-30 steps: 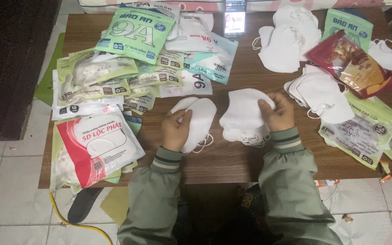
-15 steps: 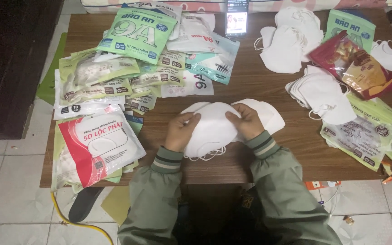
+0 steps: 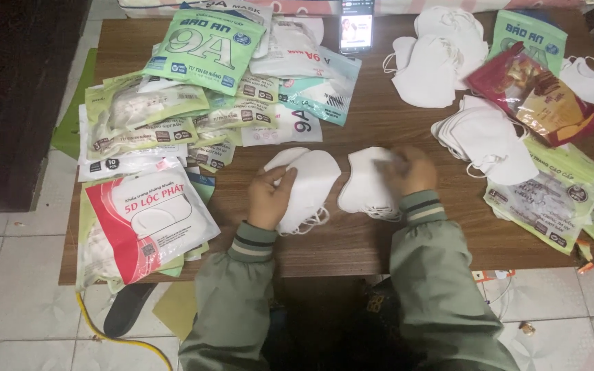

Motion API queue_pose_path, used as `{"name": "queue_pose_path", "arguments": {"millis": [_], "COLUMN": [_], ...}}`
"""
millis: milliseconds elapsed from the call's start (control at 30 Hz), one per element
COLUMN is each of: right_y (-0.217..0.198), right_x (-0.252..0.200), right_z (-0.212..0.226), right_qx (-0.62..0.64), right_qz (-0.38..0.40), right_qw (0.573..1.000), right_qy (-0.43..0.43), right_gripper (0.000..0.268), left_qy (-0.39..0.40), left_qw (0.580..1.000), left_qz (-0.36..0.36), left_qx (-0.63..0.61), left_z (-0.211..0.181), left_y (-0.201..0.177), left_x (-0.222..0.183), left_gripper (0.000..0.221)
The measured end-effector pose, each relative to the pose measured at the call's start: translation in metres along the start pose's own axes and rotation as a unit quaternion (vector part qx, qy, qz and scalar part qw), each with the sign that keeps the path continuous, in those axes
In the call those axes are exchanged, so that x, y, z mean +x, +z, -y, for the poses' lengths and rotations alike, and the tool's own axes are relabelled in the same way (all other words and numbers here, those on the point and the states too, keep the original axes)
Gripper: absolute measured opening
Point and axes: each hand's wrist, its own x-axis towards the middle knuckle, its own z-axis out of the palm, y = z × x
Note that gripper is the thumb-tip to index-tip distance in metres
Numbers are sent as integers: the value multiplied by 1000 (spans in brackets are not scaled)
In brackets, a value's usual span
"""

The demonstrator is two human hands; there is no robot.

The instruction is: The person is counting and stacking individual face masks from a large pile on a table.

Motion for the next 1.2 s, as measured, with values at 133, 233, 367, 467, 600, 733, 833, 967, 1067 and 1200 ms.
{"name": "queue_pose_path", "arguments": {"millis": [133, 233, 367, 467, 600, 733, 833, 967, 1067, 1200], "right_y": [0, -4, -13, 1, 43, 9, -2, -14, -8, -6], "right_x": [10, 8, -1, 8, 43, 14, 6, -20, -27, -36], "right_z": [-19, -8, 12, 0, -55, -34, -21, 18, 33, 47], "right_qx": [-118, -171, -181, -196, -110, 75, 345, 419, 431, 410], "right_qz": [63, 86, 85, 67, 21, -11, 10, 150, 210, 252], "right_qw": [991, 981, 979, 978, 994, 997, 936, 895, 876, 875], "right_qy": [14, 27, 34, 24, -15, -7, -63, -37, -48, -56], "right_gripper": [58, 65, 61, 54, 29, 46, 13, 27, 28, 22], "left_qy": [12, 16, 14, 9, 4, 8, 7, -8, -22, -41], "left_qw": [1000, 1000, 1000, 1000, 1000, 1000, 999, 1000, 1000, 997], "left_qz": [3, 2, 6, 8, 6, -5, -19, -19, -6, 39], "left_qx": [-17, -23, -25, -22, -15, -8, 27, 3, -17, -58], "left_z": [-20, -21, -18, -13, -6, -11, -13, -20, -14, -2], "left_y": [-1, 0, -1, -1, -2, -3, -4, -4, -4, 0], "left_x": [-12, -12, -10, -8, -2, -5, -5, -8, -4, 3], "left_gripper": [36, 34, 35, 37, 36, 38, 37, 38, 37, 34]}}
